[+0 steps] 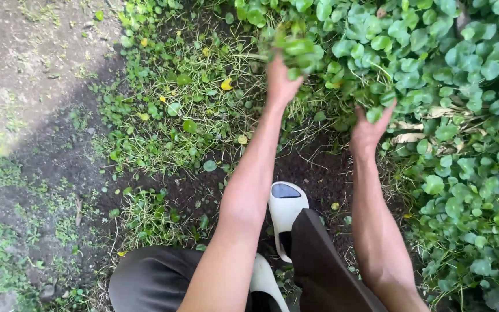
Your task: The person squats on the ground and pulls weeds by hand from a patch of soil next to a dense bed of green leafy plants. The removed weeds are gathered and discarded to the side as the person works along the edge of the plant bed.
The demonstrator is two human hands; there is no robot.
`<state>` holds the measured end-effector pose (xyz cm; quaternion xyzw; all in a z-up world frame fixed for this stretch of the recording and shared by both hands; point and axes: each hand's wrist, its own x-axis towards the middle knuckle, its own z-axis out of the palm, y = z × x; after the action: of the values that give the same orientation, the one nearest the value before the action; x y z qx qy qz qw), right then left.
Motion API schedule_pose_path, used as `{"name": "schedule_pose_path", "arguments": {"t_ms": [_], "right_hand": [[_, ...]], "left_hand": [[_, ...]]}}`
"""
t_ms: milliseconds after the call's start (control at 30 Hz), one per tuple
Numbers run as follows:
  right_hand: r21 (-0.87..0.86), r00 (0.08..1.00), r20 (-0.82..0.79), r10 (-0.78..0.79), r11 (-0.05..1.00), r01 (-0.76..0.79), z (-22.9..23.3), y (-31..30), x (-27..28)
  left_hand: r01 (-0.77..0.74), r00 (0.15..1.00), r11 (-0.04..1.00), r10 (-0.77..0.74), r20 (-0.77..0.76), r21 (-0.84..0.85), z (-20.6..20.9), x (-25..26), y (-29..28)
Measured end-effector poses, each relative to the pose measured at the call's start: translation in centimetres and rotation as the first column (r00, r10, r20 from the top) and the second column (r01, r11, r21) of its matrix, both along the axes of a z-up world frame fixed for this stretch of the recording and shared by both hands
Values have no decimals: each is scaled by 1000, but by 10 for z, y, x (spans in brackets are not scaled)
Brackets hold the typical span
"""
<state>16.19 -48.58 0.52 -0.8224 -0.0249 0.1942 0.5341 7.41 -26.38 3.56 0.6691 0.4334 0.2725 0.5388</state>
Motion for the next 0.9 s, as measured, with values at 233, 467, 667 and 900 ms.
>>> {"name": "schedule_pose_path", "arguments": {"t_ms": [233,467,667,900], "right_hand": [[-85,950,277,-145,981,175,-31,-66,16],[90,846,173,-504,863,496,-51,-80,30],[145,850,195,-489,871,469,-88,-121,11],[-62,916,223,-334,933,356,-37,-108,-10]], "left_hand": [[308,871,944,-231,-435,116,-182,60,-35],[167,850,957,-261,-458,-236,-55,-17,-124],[73,912,950,-187,-366,-304,-21,-81,-147],[318,849,948,-285,-446,-1,-53,62,-90]]}}
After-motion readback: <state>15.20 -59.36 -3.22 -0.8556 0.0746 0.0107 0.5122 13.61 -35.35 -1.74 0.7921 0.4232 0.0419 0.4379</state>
